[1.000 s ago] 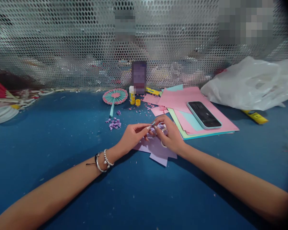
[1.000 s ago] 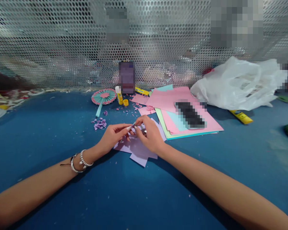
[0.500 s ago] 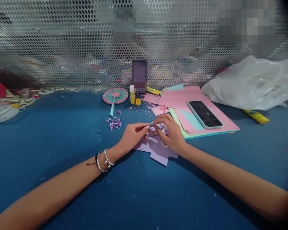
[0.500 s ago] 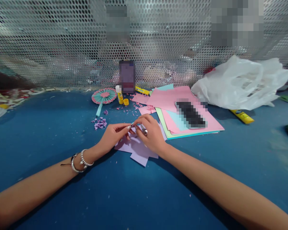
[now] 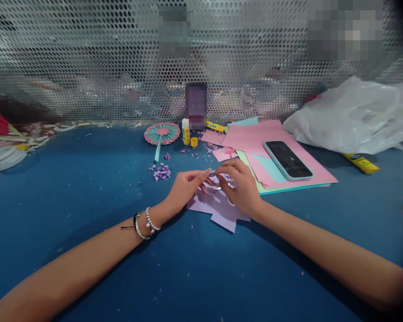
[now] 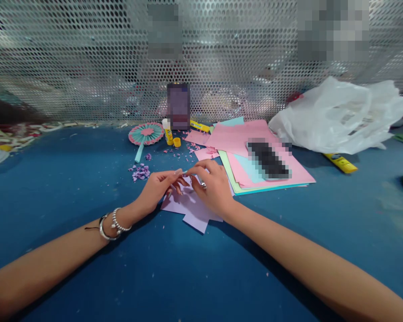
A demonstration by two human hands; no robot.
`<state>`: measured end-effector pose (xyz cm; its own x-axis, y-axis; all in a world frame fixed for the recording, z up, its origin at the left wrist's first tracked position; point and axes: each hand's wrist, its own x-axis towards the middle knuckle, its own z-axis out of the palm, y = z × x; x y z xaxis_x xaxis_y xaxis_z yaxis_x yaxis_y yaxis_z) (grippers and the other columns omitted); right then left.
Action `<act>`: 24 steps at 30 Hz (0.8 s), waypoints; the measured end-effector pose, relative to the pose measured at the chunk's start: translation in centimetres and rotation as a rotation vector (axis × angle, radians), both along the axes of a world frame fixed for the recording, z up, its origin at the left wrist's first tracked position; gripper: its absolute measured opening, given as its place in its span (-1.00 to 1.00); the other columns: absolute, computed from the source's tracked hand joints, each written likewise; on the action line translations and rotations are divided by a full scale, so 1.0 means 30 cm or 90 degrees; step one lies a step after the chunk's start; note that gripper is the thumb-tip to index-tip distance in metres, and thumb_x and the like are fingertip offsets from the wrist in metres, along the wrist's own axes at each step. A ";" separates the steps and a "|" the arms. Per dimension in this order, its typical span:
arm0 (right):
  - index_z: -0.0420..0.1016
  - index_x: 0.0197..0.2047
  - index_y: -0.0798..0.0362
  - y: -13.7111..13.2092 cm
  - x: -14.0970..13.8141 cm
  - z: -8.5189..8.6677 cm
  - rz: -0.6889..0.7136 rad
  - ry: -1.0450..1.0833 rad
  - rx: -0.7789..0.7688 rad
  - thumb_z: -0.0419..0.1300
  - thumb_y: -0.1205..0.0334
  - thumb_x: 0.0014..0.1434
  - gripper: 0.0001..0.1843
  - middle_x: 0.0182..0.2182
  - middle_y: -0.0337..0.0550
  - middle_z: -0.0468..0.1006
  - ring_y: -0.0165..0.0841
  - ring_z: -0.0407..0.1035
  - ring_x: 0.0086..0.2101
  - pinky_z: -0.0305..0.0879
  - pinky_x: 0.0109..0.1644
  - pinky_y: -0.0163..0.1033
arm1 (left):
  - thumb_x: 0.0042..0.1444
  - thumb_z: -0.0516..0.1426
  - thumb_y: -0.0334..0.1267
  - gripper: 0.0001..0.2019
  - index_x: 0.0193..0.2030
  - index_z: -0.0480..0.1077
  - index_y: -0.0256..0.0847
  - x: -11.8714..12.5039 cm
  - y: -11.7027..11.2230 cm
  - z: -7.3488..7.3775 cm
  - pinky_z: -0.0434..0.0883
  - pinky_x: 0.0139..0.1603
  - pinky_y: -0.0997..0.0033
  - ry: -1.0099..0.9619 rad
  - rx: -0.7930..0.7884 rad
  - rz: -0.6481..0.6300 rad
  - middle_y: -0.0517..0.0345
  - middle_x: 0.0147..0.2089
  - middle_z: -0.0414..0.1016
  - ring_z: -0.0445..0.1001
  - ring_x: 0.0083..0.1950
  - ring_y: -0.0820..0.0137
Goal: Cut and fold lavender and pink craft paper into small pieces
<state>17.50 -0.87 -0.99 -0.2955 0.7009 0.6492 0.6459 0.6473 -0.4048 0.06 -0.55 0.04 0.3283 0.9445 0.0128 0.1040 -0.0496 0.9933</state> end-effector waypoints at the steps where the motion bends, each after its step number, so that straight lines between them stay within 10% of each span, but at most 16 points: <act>1: 0.41 -0.21 -0.07 -0.001 0.000 -0.002 -0.013 -0.017 0.022 0.09 0.42 0.09 -0.77 -0.26 -0.15 0.41 -0.27 0.30 -0.20 0.22 -0.18 -0.08 | 0.12 0.06 -0.02 -0.66 -0.38 0.50 -0.25 -0.001 0.001 0.001 0.25 -0.60 0.59 -0.006 0.000 0.005 0.06 -0.38 0.54 0.40 -0.52 0.54; 24: 0.31 -0.17 0.00 0.013 0.004 0.009 0.051 0.186 -0.175 0.02 0.36 0.17 -0.83 -0.24 -0.16 0.34 -0.37 0.29 -0.23 0.26 -0.18 -0.20 | 0.06 0.14 -0.05 -0.72 -0.36 0.49 -0.25 -0.007 0.014 0.008 0.18 -0.59 0.57 -0.034 -0.044 -0.005 0.10 -0.33 0.52 0.37 -0.52 0.57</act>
